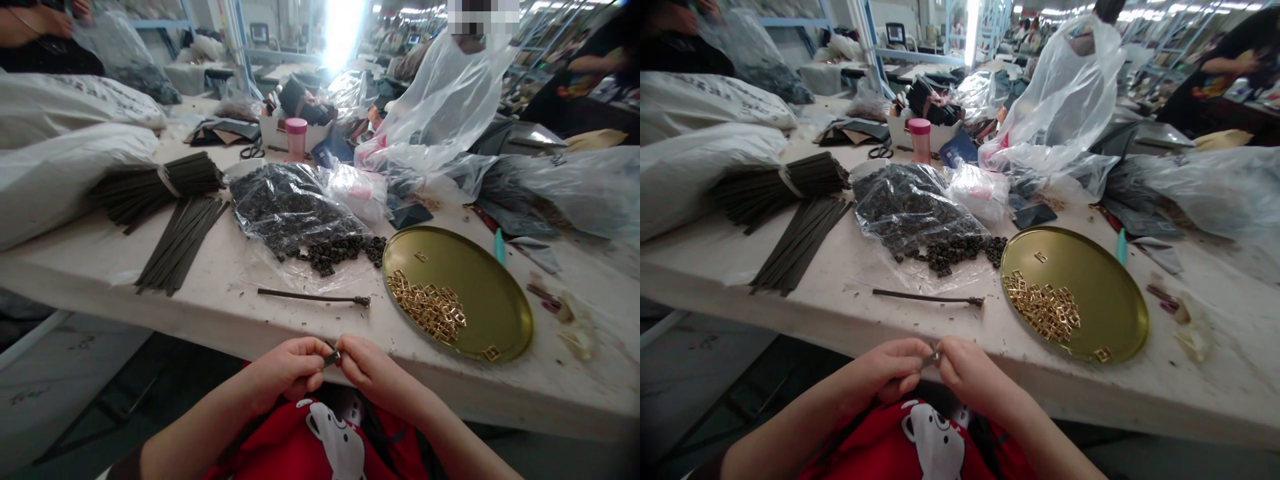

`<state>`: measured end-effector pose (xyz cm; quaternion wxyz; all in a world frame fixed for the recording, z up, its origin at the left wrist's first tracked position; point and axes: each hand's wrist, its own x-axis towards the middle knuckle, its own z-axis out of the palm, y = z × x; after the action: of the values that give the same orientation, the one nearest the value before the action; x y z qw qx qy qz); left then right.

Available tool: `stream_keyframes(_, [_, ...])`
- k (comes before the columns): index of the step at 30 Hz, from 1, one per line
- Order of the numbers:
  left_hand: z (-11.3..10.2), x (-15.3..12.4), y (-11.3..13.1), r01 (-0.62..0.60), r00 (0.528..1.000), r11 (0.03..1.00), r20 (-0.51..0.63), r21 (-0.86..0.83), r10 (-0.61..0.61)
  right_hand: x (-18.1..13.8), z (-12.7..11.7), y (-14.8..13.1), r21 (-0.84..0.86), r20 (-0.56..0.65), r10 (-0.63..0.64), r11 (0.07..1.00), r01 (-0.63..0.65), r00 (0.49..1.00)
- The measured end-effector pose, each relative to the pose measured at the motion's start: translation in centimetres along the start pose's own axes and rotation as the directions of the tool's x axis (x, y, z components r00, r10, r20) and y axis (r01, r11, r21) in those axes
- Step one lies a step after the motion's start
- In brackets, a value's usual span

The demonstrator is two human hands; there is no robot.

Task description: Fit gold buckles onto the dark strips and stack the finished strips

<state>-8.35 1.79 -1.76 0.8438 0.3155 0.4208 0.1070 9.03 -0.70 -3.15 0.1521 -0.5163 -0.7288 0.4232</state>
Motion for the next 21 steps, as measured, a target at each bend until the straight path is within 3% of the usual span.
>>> stream_keyframes(3, [-0.1,0.2,-0.3,-0.015,1.000,1.000,-0.005,0.023,0.015,-0.1,-0.6,-0.5,0.011,0.027,0.011,1.000,-0.012,1.000])
stream_keyframes(12, [0.3,0.5,-1.1,0.000,0.997,0.971,-0.078,0.239,0.019,-0.1,-0.2,-0.3,-0.195,0.096,0.033,0.981,-0.014,0.995])
stream_keyframes(21, [0.4,0.3,-1.9,-0.031,0.996,0.965,-0.071,0.259,0.051,-0.9,-0.5,-0.3,-0.103,0.133,0.062,0.993,-0.048,0.989])
